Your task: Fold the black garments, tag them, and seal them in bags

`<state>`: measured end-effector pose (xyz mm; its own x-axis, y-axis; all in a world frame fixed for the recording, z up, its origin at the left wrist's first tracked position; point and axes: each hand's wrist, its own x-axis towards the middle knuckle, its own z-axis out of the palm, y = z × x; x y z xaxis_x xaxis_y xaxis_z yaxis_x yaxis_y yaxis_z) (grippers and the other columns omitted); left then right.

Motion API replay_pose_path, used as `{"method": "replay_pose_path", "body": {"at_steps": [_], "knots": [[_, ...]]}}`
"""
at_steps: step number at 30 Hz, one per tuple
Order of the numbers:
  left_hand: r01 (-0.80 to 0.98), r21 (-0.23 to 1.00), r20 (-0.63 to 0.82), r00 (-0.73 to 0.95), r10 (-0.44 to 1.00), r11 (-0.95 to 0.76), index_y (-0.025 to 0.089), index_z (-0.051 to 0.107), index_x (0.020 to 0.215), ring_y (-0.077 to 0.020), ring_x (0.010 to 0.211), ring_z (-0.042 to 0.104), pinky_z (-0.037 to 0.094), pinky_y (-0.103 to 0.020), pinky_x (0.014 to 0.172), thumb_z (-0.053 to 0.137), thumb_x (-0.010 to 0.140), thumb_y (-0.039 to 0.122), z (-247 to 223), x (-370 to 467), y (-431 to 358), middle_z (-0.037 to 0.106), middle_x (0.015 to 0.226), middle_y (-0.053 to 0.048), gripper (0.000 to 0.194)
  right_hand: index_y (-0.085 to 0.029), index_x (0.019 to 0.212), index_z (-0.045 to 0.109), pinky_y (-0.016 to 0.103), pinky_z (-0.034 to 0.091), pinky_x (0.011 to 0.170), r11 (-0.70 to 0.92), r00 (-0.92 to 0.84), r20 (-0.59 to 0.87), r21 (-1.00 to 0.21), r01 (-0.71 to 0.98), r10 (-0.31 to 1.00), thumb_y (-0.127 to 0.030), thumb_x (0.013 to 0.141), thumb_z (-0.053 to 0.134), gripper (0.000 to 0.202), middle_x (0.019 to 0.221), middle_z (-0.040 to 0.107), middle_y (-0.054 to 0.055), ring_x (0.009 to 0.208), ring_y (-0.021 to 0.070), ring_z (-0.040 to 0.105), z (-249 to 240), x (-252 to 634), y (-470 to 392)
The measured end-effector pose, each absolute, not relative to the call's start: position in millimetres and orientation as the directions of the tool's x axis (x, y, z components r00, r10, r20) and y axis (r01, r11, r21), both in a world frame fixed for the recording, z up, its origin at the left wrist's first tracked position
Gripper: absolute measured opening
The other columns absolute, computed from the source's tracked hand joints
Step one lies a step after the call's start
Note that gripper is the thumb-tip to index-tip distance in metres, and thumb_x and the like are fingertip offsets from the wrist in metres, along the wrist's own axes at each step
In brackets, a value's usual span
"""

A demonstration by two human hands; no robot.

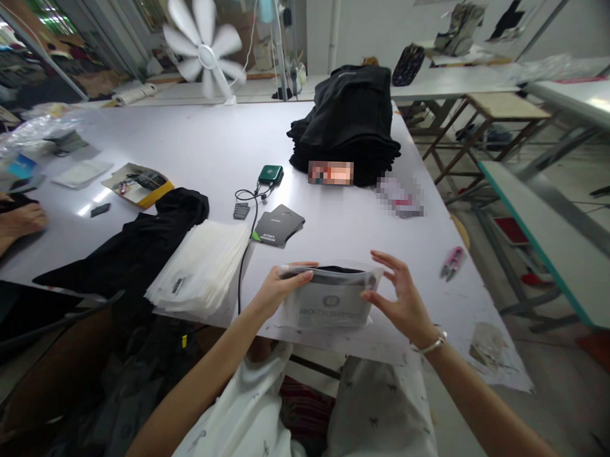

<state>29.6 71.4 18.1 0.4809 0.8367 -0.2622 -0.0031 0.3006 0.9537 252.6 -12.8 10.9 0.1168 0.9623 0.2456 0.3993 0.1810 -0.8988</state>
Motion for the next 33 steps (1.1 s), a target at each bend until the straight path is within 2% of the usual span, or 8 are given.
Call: {"method": "replay_pose_path", "body": {"at_steps": [2, 4, 10, 14, 18, 23, 29, 33], "knots": [[0.017, 0.968, -0.223, 0.505, 0.834, 0.249, 0.016, 0.066, 0.097, -0.02, 0.09, 0.058, 0.042, -0.026, 0.08, 0.065, 0.069, 0.035, 23, 32, 69, 0.066, 0.096, -0.006, 0.034, -0.024, 0.113, 0.047, 0.042, 0.031, 0.094, 0.291, 0.009, 0.399, -0.682, 0.671, 0.917, -0.041, 0.071, 0.063, 0.048, 0.119, 0.048, 0.008, 0.112, 0.025, 0.039, 26, 249, -4], [0.023, 0.98, -0.177, 0.543, 0.821, 0.197, 0.017, 0.066, 0.097, -0.0199, 0.095, 0.057, 0.04, -0.026, 0.085, 0.062, 0.072, 0.036, 29, 34, 67, 0.065, 0.1, -0.005, 0.032, -0.022, 0.104, 0.053, 0.041, 0.031, 0.09, 0.365, -0.159, 0.406, -0.502, 0.784, 0.9, -0.047, 0.074, 0.058, 0.04, 0.108, 0.055, 0.008, 0.104, 0.0252, 0.043, 40, 240, 3], [0.059, 0.954, -0.285, 0.491, 0.823, 0.295, 0.012, 0.067, 0.091, -0.0184, 0.08, 0.059, 0.045, -0.025, 0.072, 0.049, 0.076, 0.054, 31, 40, 60, 0.068, 0.08, -0.005, 0.047, -0.017, 0.085, 0.055, 0.027, 0.033, 0.066, 0.435, -0.358, 0.273, -0.316, 0.843, 0.893, -0.043, 0.089, 0.033, 0.034, 0.078, 0.057, 0.006, 0.072, 0.0165, 0.049, 42, 209, 24], [0.029, 0.87, -0.465, 0.381, 0.799, 0.492, 0.009, 0.066, 0.084, -0.0162, 0.062, 0.059, 0.045, -0.025, 0.059, 0.053, 0.069, 0.059, 21, 44, 59, 0.065, 0.066, -0.005, 0.054, -0.016, 0.074, 0.05, 0.024, 0.03, 0.057, 0.457, -0.375, 0.285, -0.321, 0.83, 0.882, -0.033, 0.093, 0.023, 0.037, 0.068, 0.054, 0.005, 0.06, 0.0133, 0.045, 19, 204, 31], [0.02, 0.855, -0.487, 0.377, 0.788, 0.519, 0.01, 0.065, 0.076, -0.014, 0.055, 0.057, 0.043, -0.022, 0.053, 0.057, 0.067, 0.058, 19, 42, 59, 0.062, 0.058, -0.003, 0.05, -0.016, 0.072, 0.048, 0.024, 0.03, 0.054, 0.473, -0.377, 0.302, -0.384, 0.793, 0.876, -0.033, 0.093, 0.021, 0.038, 0.063, 0.051, 0.003, 0.054, 0.0126, 0.042, 10, 207, 32], [0.003, 0.88, -0.413, 0.497, 0.763, 0.474, 0.01, 0.068, 0.079, -0.0134, 0.052, 0.057, 0.043, -0.022, 0.052, 0.054, 0.071, 0.055, 24, 36, 59, 0.064, 0.06, -0.005, 0.048, -0.016, 0.078, 0.05, 0.025, 0.034, 0.061, 0.431, -0.352, 0.251, -0.465, 0.773, 0.902, -0.044, 0.09, 0.027, 0.038, 0.072, 0.054, 0.005, 0.067, 0.0148, 0.047, 15, 220, 32], [0.075, 0.916, -0.343, 0.653, 0.675, 0.393, 0.011, 0.068, 0.089, -0.0142, 0.056, 0.058, 0.042, -0.023, 0.054, 0.047, 0.078, 0.052, 27, 35, 61, 0.065, 0.066, -0.006, 0.048, -0.018, 0.06, 0.044, 0.022, 0.027, 0.051, 0.519, -0.501, 0.186, -0.513, 0.684, 0.845, -0.04, 0.092, 0.019, 0.047, 0.053, 0.047, -0.001, 0.049, 0.0098, 0.038, 6, 227, 21], [0.183, 0.966, -0.259, 0.633, 0.73, 0.184, 0.013, 0.07, 0.077, -0.0143, 0.068, 0.058, 0.041, -0.02, 0.059, 0.061, 0.071, 0.04, 28, 34, 64, 0.066, 0.074, -0.005, 0.029, -0.017, 0.059, 0.044, 0.023, 0.023, 0.048, 0.498, -0.462, 0.198, -0.452, 0.74, 0.865, -0.041, 0.092, 0.021, 0.047, 0.049, 0.046, -0.001, 0.045, 0.0094, 0.035, 2, 223, 18]]}}
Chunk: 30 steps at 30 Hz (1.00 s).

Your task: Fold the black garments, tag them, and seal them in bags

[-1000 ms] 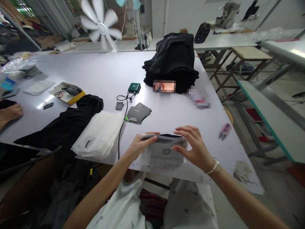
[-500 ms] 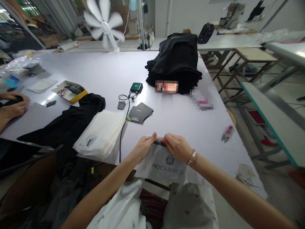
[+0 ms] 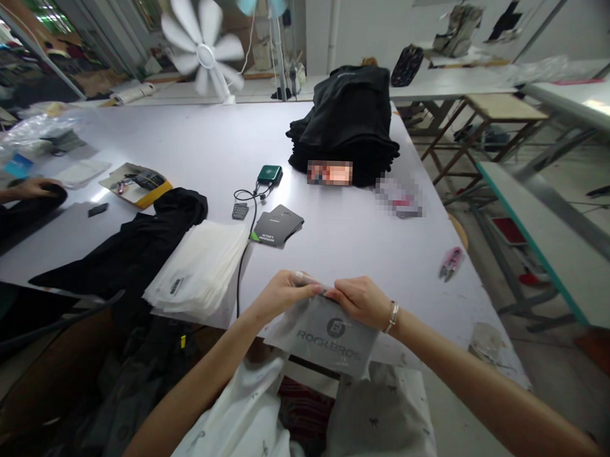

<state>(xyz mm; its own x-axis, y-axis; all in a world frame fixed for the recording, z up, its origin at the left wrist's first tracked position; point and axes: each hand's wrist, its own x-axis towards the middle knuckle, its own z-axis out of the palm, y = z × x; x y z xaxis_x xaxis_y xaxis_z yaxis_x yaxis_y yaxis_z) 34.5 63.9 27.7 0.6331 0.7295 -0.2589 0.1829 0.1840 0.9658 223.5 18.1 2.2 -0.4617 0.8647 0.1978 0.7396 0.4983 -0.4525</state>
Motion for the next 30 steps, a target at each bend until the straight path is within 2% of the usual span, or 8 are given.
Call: {"method": "replay_pose_path", "body": {"at_steps": [7, 10, 15, 19, 23, 27, 30], "knots": [[0.254, 0.964, -0.199, 0.506, 0.839, 0.076, 0.014, 0.069, 0.073, -0.0136, 0.065, 0.057, 0.041, -0.021, 0.06, 0.063, 0.068, 0.034, 27, 31, 64, 0.066, 0.069, -0.003, 0.022, -0.018, 0.064, 0.045, 0.021, 0.026, 0.049, 0.418, -0.452, 0.07, -0.522, 0.743, 0.889, -0.043, 0.091, 0.023, 0.043, 0.054, 0.05, -0.001, 0.048, 0.0094, 0.041, 2, 236, 16], [0.232, 0.965, -0.223, 0.502, 0.835, 0.118, 0.014, 0.069, 0.072, -0.0136, 0.065, 0.057, 0.041, -0.021, 0.059, 0.064, 0.066, 0.035, 25, 31, 64, 0.066, 0.069, -0.003, 0.022, -0.018, 0.068, 0.046, 0.021, 0.026, 0.048, 0.424, -0.45, 0.079, -0.511, 0.748, 0.89, -0.042, 0.092, 0.019, 0.044, 0.052, 0.051, -0.001, 0.044, 0.0099, 0.041, -3, 243, 9], [0.135, 0.96, -0.279, 0.469, 0.838, 0.244, 0.013, 0.068, 0.07, -0.0103, 0.059, 0.054, 0.039, -0.019, 0.056, 0.067, 0.065, 0.035, 15, 31, 67, 0.064, 0.065, -0.002, 0.023, -0.017, 0.072, 0.048, 0.023, 0.027, 0.047, 0.426, -0.414, 0.126, -0.422, 0.8, 0.902, -0.041, 0.092, 0.011, 0.049, 0.052, 0.054, 0.002, 0.045, 0.0117, 0.046, -13, 244, 1], [0.084, 0.952, -0.3, 0.44, 0.847, 0.294, 0.014, 0.068, 0.072, -0.0079, 0.058, 0.052, 0.038, -0.017, 0.054, 0.067, 0.066, 0.034, 12, 29, 68, 0.063, 0.066, -0.001, 0.021, -0.017, 0.074, 0.048, 0.023, 0.026, 0.048, 0.378, -0.384, 0.068, -0.4, 0.835, 0.921, -0.04, 0.092, 0.012, 0.047, 0.054, 0.056, 0.003, 0.047, 0.0128, 0.048, -12, 243, 0], [0.072, 0.956, -0.288, 0.427, 0.857, 0.286, 0.014, 0.067, 0.071, -0.0079, 0.058, 0.052, 0.038, -0.017, 0.054, 0.066, 0.066, 0.035, 16, 35, 64, 0.063, 0.066, 0.0, 0.021, -0.018, 0.082, 0.047, 0.023, 0.027, 0.049, 0.317, -0.364, -0.005, -0.482, 0.817, 0.931, -0.036, 0.093, 0.016, 0.037, 0.058, 0.057, 0.002, 0.05, 0.0132, 0.05, -3, 233, 4], [0.097, 0.96, -0.281, 0.392, 0.876, 0.264, 0.013, 0.066, 0.07, -0.0078, 0.054, 0.05, 0.037, -0.017, 0.051, 0.065, 0.067, 0.037, 19, 37, 64, 0.061, 0.063, 0.0, 0.024, -0.018, 0.087, 0.044, 0.023, 0.026, 0.048, 0.24, -0.318, -0.035, -0.579, 0.779, 0.948, -0.034, 0.092, 0.019, 0.03, 0.054, 0.052, -0.001, 0.048, 0.0138, 0.048, 1, 219, 12], [0.081, 0.964, -0.266, 0.366, 0.892, 0.254, 0.013, 0.065, 0.072, -0.0079, 0.057, 0.051, 0.037, -0.017, 0.054, 0.063, 0.068, 0.038, 18, 32, 68, 0.061, 0.065, 0.0, 0.025, -0.018, 0.087, 0.043, 0.023, 0.025, 0.047, 0.233, -0.316, -0.037, -0.596, 0.768, 0.948, -0.034, 0.092, 0.02, 0.028, 0.052, 0.051, -0.001, 0.047, 0.0142, 0.047, 0, 214, 16]]}}
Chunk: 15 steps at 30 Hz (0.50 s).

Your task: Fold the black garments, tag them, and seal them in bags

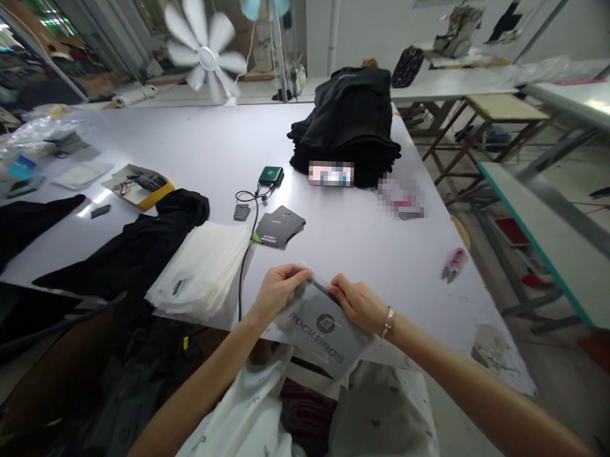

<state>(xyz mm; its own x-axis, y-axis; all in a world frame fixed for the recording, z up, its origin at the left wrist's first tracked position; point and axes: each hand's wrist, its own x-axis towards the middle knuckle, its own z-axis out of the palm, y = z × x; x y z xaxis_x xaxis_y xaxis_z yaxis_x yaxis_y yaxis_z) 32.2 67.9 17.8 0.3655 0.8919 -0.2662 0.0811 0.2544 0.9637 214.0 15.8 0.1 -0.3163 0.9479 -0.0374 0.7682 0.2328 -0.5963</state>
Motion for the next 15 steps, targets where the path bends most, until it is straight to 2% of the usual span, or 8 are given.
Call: {"method": "replay_pose_path", "body": {"at_steps": [5, 10, 15], "knots": [[0.086, 0.973, -0.23, 0.356, 0.906, 0.213, 0.014, 0.063, 0.074, -0.008, 0.056, 0.049, 0.037, -0.018, 0.054, 0.058, 0.072, 0.04, 15, 30, 68, 0.059, 0.065, 0.0, 0.027, -0.018, 0.092, 0.043, 0.023, 0.024, 0.048, 0.252, -0.315, -0.022, -0.55, 0.796, 0.949, -0.035, 0.092, 0.019, 0.029, 0.056, 0.054, 0.0, 0.05, 0.0151, 0.05, 1, 209, 21], [0.175, 0.983, -0.125, 0.406, 0.905, 0.057, 0.014, 0.058, 0.074, -0.0104, 0.064, 0.048, 0.037, -0.019, 0.06, 0.048, 0.08, 0.04, 13, 42, 60, 0.057, 0.069, 0.0, 0.028, -0.015, 0.1, 0.039, 0.023, 0.025, 0.05, 0.23, -0.28, -0.02, -0.512, 0.827, 0.96, -0.033, 0.093, 0.016, 0.03, 0.065, 0.061, 0.005, 0.057, 0.0168, 0.056, 8, 194, 36], [0.282, 0.959, -0.062, 0.33, 0.942, -0.035, 0.016, 0.051, 0.071, -0.0101, 0.06, 0.044, 0.034, -0.02, 0.057, 0.037, 0.085, 0.038, 10, 44, 59, 0.05, 0.063, 0.002, 0.029, -0.015, 0.107, 0.036, 0.024, 0.024, 0.05, 0.216, -0.267, -0.059, -0.437, 0.873, 0.962, -0.032, 0.093, 0.017, 0.029, 0.068, 0.064, 0.006, 0.057, 0.0181, 0.058, 10, 183, 44]]}}
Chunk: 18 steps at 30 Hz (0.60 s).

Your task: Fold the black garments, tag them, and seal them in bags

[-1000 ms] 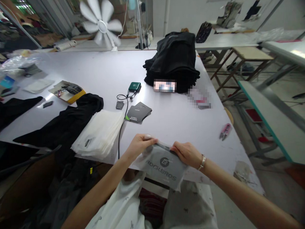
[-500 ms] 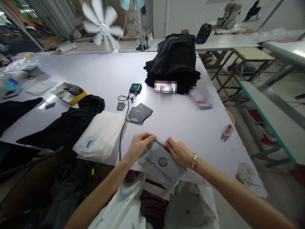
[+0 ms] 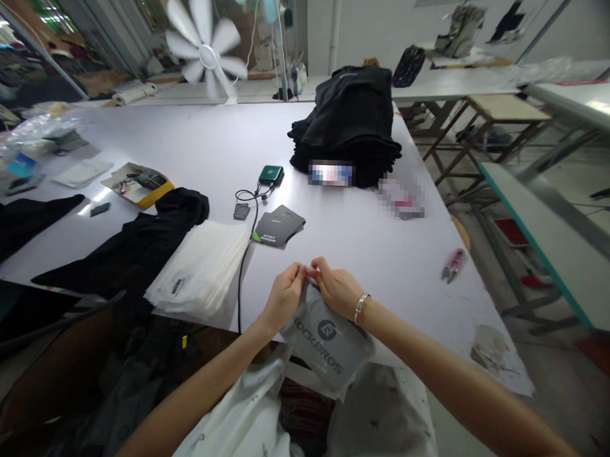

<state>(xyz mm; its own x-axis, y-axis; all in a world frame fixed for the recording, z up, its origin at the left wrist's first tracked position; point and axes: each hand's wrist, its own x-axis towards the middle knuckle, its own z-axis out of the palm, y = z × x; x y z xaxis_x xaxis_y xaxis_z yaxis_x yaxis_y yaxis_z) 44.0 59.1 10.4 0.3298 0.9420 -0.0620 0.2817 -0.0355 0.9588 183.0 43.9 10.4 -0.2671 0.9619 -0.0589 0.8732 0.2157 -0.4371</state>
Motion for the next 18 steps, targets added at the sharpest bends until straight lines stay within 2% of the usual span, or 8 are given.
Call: {"method": "replay_pose_path", "body": {"at_steps": [4, 7, 11, 18], "knots": [[0.329, 0.939, -0.003, 0.292, 0.956, -0.098, 0.018, 0.049, 0.078, -0.0102, 0.061, 0.046, 0.033, -0.02, 0.059, 0.038, 0.086, 0.034, 10, 43, 59, 0.05, 0.065, 0.003, 0.02, -0.017, 0.114, 0.034, 0.024, 0.023, 0.049, 0.241, -0.285, -0.05, -0.406, 0.881, 0.957, -0.033, 0.093, 0.015, 0.032, 0.069, 0.064, 0.005, 0.057, 0.0184, 0.059, 9, 181, 43], [0.342, 0.93, 0.035, 0.289, 0.957, -0.138, 0.018, 0.049, 0.077, -0.0099, 0.06, 0.044, 0.033, -0.02, 0.057, 0.04, 0.085, 0.031, 10, 43, 57, 0.048, 0.063, 0.004, 0.018, -0.018, 0.109, 0.037, 0.025, 0.022, 0.048, 0.25, -0.288, -0.045, -0.378, 0.891, 0.957, -0.035, 0.093, 0.014, 0.032, 0.068, 0.064, 0.005, 0.055, 0.0176, 0.058, 9, 179, 42], [0.344, 0.927, 0.06, 0.251, 0.966, -0.147, 0.018, 0.05, 0.076, -0.0109, 0.063, 0.049, 0.035, -0.02, 0.061, 0.039, 0.085, 0.03, 12, 42, 57, 0.053, 0.066, 0.002, 0.019, -0.017, 0.1, 0.039, 0.025, 0.019, 0.046, 0.253, -0.285, -0.036, -0.364, 0.896, 0.958, -0.033, 0.094, 0.015, 0.03, 0.066, 0.064, 0.005, 0.052, 0.0167, 0.057, 6, 180, 34], [0.346, 0.933, 0.047, 0.163, 0.985, -0.102, 0.018, 0.051, 0.07, -0.0126, 0.064, 0.05, 0.037, -0.023, 0.065, 0.04, 0.084, 0.032, 11, 37, 63, 0.055, 0.065, 0.001, 0.024, -0.015, 0.098, 0.04, 0.024, 0.02, 0.046, 0.224, -0.284, -0.098, -0.402, 0.888, 0.954, -0.029, 0.094, 0.016, 0.027, 0.064, 0.063, 0.004, 0.052, 0.0156, 0.057, -15, 193, 7]]}}
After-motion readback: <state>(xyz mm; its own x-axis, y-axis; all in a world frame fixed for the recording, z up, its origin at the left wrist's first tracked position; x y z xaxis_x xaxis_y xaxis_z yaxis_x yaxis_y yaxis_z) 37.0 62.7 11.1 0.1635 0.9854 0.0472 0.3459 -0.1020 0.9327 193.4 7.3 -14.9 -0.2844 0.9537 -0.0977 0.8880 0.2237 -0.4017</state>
